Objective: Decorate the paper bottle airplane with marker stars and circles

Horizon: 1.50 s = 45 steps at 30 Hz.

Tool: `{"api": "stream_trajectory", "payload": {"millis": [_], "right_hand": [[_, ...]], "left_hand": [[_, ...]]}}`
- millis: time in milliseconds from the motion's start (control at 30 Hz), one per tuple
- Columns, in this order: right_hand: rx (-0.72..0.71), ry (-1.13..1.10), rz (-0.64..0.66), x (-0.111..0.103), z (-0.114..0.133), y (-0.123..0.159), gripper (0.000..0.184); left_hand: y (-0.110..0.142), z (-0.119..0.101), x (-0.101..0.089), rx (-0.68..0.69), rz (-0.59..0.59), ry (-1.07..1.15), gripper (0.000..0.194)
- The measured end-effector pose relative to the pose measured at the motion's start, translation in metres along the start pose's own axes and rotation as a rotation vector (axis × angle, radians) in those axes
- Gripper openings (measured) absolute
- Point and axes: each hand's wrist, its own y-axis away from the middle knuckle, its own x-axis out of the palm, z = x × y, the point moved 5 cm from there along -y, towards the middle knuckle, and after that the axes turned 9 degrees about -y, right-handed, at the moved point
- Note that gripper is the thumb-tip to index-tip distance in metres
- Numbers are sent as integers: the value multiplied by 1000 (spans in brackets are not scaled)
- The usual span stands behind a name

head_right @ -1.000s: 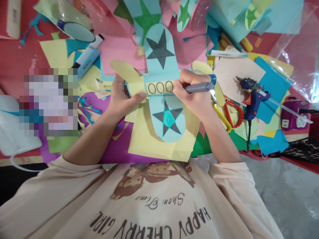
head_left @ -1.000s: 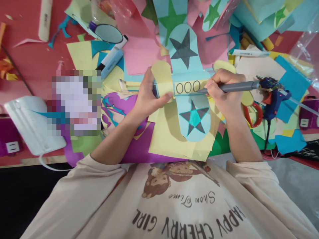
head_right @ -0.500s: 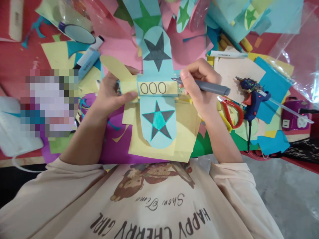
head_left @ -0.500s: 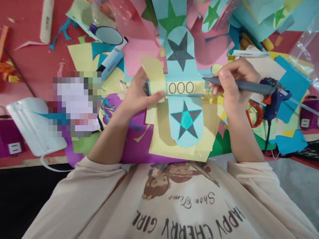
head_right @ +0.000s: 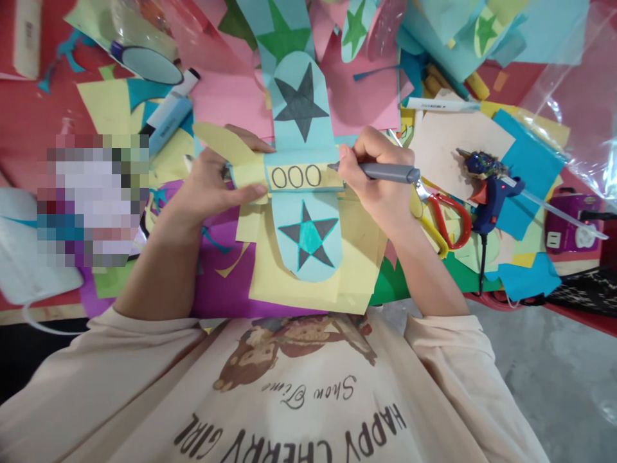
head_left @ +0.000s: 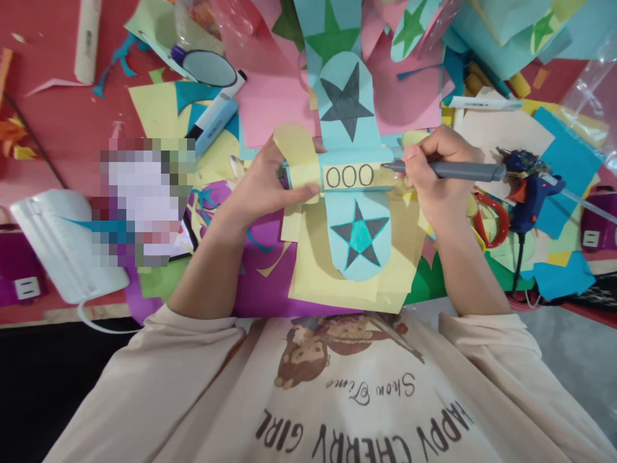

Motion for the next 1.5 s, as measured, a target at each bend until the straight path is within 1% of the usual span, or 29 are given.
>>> {"api": "stream_trajectory", "payload": {"millis": [300,433,533,667,767,867,1067,1133,1267,1333,1400,1500], "right_hand": [[-32,42,43,2,9,-2,45],[-41,34,59,3,12,-4,45],[-23,49,83,4,10,-5,46],[28,62,92,2,4,-6,50],[36,65,100,1,2,-7,46],[44,47,106,1,-1,-8,46],[25,-176,12,-2,-3,-7,41],[53,-170,-2,-1,-3,-6,43],[101,-77,7,1,-2,-5,49],[80,-51,14,1,-1,-5,50],[30,-35,17,1,-1,-5,50],[-43,-27,10,0,-1,-5,49]], "left_hand": [[0,1,-1,-8,-25,4,59],[0,2,-2,-22,-5,17,64],[-1,1,-1,-34,9,39,64],[1,-1,-1,-49,-19,27,60],[1,-1,-1,-24,-9,17,60],[1,2,-1,-27,11,1,61],[0,4,-2,-16,25,13,63],[0,4,-2,-14,23,13,61],[-1,2,-2,-19,8,23,59],[-1,1,-1,-22,14,25,61],[0,-2,-2,-21,13,5,63],[1,-8,-1,-36,28,-43,71]]}}
